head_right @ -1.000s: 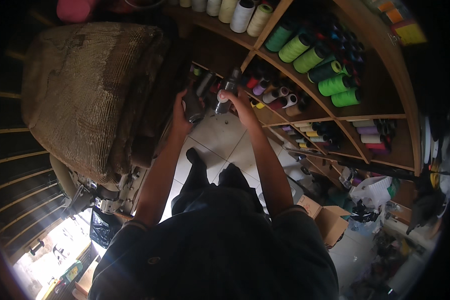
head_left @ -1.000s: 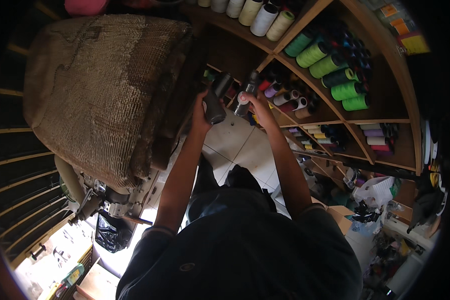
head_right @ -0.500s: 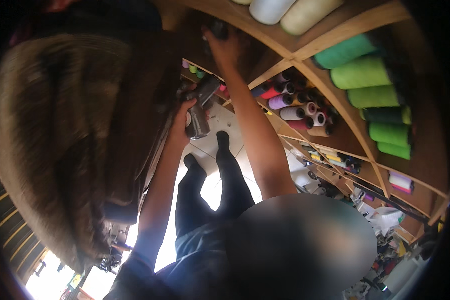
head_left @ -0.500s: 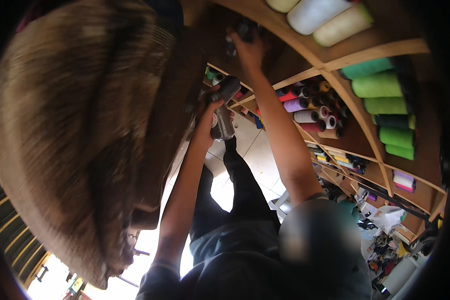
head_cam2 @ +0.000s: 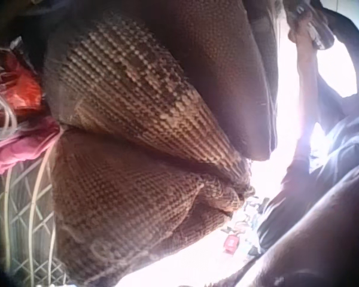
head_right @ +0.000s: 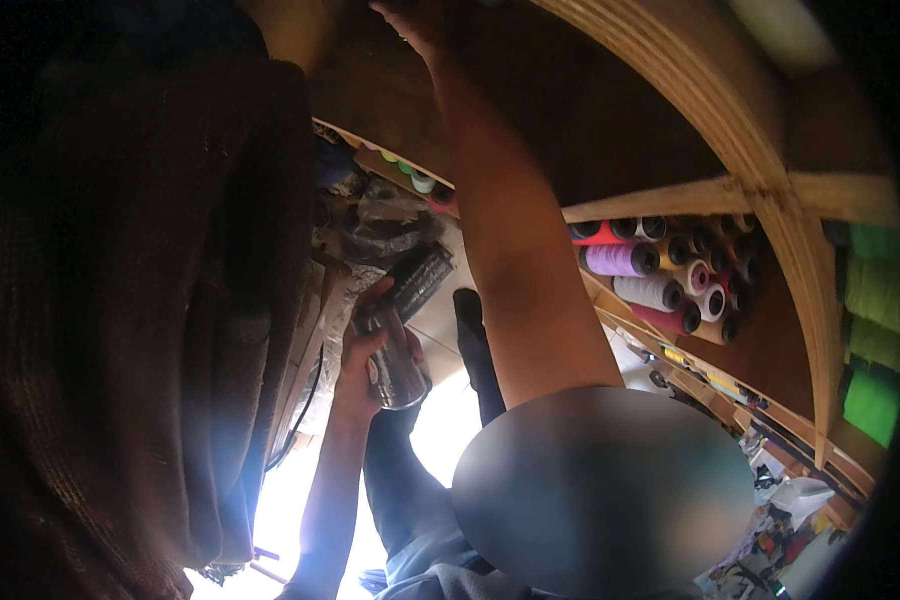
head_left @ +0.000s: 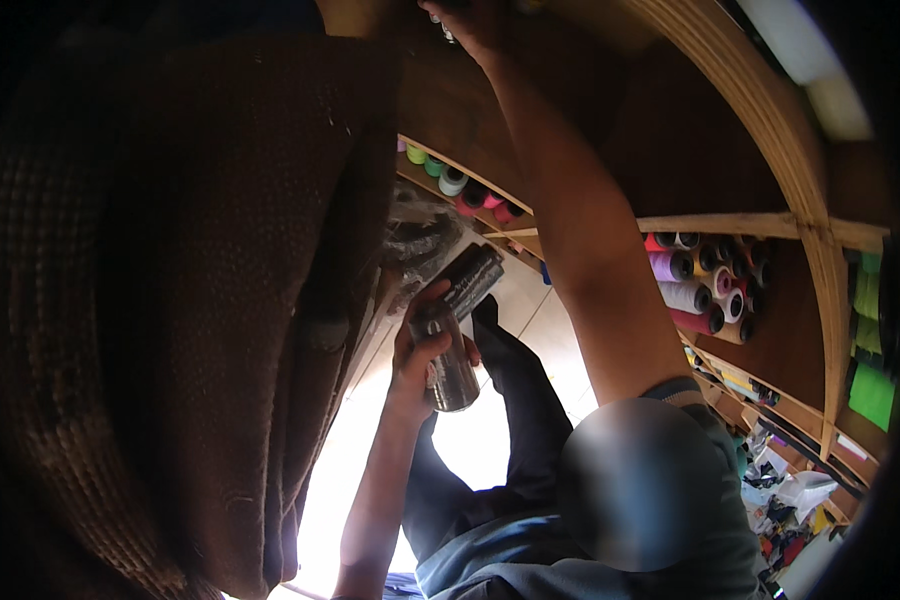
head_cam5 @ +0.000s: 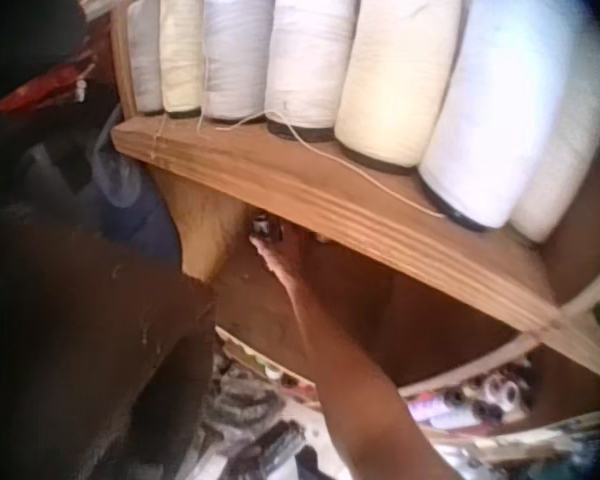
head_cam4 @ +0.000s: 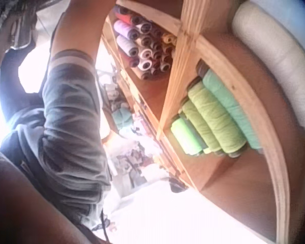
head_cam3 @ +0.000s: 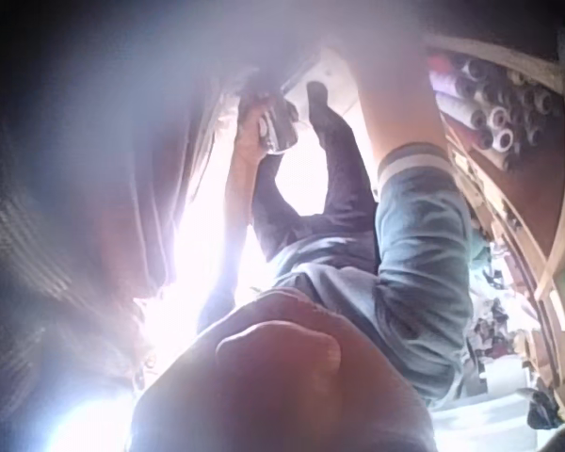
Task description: The person sorts through a cardboard box filled with thread spools and places them onto a wooden shelf. They handle the spools by hand, picking them up from the box and arranging them on the shelf in a repetitive manner.
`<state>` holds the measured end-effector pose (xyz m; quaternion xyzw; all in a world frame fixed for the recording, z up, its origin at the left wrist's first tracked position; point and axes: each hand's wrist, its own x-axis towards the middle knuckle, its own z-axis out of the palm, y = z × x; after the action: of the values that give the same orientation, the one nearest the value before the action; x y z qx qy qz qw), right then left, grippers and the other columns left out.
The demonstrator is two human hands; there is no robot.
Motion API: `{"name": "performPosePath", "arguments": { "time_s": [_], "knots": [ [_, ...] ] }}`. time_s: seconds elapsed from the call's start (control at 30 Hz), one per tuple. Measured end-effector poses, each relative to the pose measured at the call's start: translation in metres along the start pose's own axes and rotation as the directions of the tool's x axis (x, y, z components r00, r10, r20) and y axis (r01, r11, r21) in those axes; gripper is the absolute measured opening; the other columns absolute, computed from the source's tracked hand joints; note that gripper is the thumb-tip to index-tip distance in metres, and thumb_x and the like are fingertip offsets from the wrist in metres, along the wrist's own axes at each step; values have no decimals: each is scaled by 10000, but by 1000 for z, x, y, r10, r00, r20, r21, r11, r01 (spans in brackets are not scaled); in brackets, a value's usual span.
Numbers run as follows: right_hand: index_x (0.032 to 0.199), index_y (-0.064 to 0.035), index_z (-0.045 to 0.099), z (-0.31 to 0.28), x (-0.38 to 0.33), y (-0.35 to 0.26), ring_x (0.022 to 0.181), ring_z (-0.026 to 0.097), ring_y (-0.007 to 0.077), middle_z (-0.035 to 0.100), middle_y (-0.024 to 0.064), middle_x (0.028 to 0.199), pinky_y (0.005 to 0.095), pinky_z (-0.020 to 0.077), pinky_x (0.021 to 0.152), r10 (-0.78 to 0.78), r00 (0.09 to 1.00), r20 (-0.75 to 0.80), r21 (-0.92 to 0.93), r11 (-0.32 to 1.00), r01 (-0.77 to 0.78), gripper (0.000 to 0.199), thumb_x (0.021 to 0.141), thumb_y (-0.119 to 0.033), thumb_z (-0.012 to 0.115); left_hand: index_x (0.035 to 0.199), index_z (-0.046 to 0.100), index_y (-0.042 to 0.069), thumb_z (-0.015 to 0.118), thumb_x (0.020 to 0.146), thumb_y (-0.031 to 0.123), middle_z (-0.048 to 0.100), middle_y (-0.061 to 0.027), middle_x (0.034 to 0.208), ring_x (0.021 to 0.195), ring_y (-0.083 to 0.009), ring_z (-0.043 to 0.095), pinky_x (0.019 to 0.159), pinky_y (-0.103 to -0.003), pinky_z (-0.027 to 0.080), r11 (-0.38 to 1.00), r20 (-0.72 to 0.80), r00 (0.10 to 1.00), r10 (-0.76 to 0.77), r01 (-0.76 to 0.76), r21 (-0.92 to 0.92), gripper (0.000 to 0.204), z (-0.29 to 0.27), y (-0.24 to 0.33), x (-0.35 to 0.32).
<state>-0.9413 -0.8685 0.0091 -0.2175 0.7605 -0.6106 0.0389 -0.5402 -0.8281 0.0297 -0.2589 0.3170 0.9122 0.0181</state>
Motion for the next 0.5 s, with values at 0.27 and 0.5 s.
{"name": "performPosePath", "arguments": {
  "time_s": [0.27,0.5],
  "knots": [
    [1135,-75,536,3,21,30,1045,530,237,559,97,1178,386,470,868,4,998,65,98,995,-10,388,805,-235,665,1362,343,54,579,738,153,543,-114,878,660,-244,610,597,-344,503,1000,-4,1000,-24,24,-11,674,-1,-1,5],
    [1199,-58,515,-2,12,-15,1105,516,277,544,162,1198,394,429,902,133,955,266,-185,979,-84,633,672,-339,725,1380,312,66,602,751,203,551,-73,790,666,-245,617,598,-341,501,999,20,999,-39,39,-26,707,4,8,7]
  ]
}}
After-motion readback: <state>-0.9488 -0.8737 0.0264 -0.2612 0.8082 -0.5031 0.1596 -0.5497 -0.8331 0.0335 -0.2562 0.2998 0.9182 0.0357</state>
